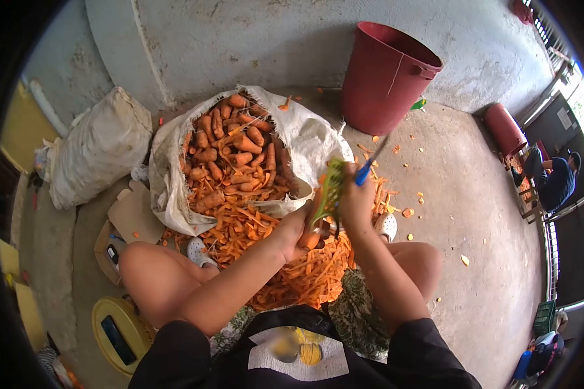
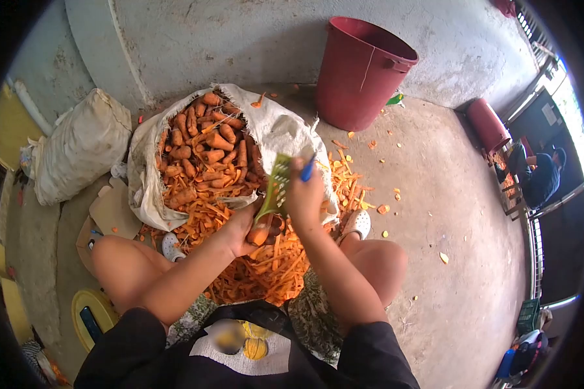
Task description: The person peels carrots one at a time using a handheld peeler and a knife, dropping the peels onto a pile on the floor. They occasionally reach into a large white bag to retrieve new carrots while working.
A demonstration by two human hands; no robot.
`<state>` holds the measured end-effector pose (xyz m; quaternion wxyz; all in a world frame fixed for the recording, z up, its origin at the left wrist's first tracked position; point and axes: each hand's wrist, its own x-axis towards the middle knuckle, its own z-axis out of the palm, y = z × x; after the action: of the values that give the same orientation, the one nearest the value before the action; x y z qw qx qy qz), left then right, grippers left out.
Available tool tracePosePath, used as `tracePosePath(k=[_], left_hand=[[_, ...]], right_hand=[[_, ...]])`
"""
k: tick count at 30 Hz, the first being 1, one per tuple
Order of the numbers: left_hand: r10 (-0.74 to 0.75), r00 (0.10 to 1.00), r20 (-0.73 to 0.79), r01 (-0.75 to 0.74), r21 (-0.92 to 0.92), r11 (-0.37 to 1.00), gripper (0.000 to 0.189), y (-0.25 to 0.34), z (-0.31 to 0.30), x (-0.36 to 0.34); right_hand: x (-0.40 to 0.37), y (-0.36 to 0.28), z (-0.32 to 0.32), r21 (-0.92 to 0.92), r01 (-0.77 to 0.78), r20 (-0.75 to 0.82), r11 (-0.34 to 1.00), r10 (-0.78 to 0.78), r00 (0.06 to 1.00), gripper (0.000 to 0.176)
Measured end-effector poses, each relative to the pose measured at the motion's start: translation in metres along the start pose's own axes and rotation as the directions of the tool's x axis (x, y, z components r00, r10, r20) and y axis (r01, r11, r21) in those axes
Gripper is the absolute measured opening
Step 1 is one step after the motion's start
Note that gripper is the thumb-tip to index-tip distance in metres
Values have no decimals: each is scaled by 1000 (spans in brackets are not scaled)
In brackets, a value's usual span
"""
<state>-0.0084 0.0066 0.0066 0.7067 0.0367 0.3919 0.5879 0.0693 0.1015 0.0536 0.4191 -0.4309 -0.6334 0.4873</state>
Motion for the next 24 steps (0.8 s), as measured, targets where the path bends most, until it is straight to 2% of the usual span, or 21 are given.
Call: tracePosePath(k=[1,2,3,5,8,9,10,11,13,14,16,17,19,20,21,23,24], left_hand=[[-1,1000,1,1,1,1000,31,0,1,-2],[27,998,54,-23,-73,997,32,-1,3,-4],[59,993,103,-43,-148,988,32,-1,4,-6],[72,990,124,-50,-170,984,33,-3,0,-1],[119,972,203,-95,-125,988,30,-6,-9,4],[49,974,221,-54,18,998,29,-3,-10,3],[-23,973,229,-15,161,987,29,2,-3,-3],[-82,991,105,72,97,993,32,-4,10,-15],[-55,974,218,25,135,990,38,-8,11,-17],[-54,975,216,25,136,990,38,-6,9,-17],[-84,930,358,54,94,994,38,0,0,-14],[-85,930,357,54,95,994,38,1,-2,-12],[-10,958,288,35,-80,996,35,2,-7,-5],[-10,976,217,33,-101,994,31,0,-10,0],[-10,976,217,33,-102,994,31,2,-5,-2],[18,1000,-1,-19,-40,999,27,8,6,-8],[22,1000,8,-22,-61,998,27,-1,-10,11]], right_hand=[[-9,2,5,-56,70,24,996,-69,997,28],[-17,4,10,-4,20,59,1000,-20,998,26],[-19,10,12,-126,169,25,978,-167,986,26],[-17,13,13,-193,77,-2,978,-79,997,26],[-6,21,13,-249,139,-25,959,-150,988,28],[5,23,10,-252,138,-28,958,-150,988,28],[22,25,4,-258,96,-124,961,-131,984,29],[38,28,-4,-260,53,-217,964,-112,970,30],[71,48,-25,-255,58,-377,965,-155,913,33],[81,47,-35,-252,58,-377,966,-153,914,33],[88,40,-46,-8,-40,-462,999,32,886,34],[86,41,-45,-7,-41,-462,999,33,886,34],[68,23,-34,28,-19,-348,999,28,937,35],[57,21,-26,38,45,-251,998,-34,967,33],[45,21,-17,36,36,-192,999,-28,981,32],[10,-1,-3,33,7,-34,999,-6,999,33],[0,-3,3,73,32,7,997,-32,999,32]])
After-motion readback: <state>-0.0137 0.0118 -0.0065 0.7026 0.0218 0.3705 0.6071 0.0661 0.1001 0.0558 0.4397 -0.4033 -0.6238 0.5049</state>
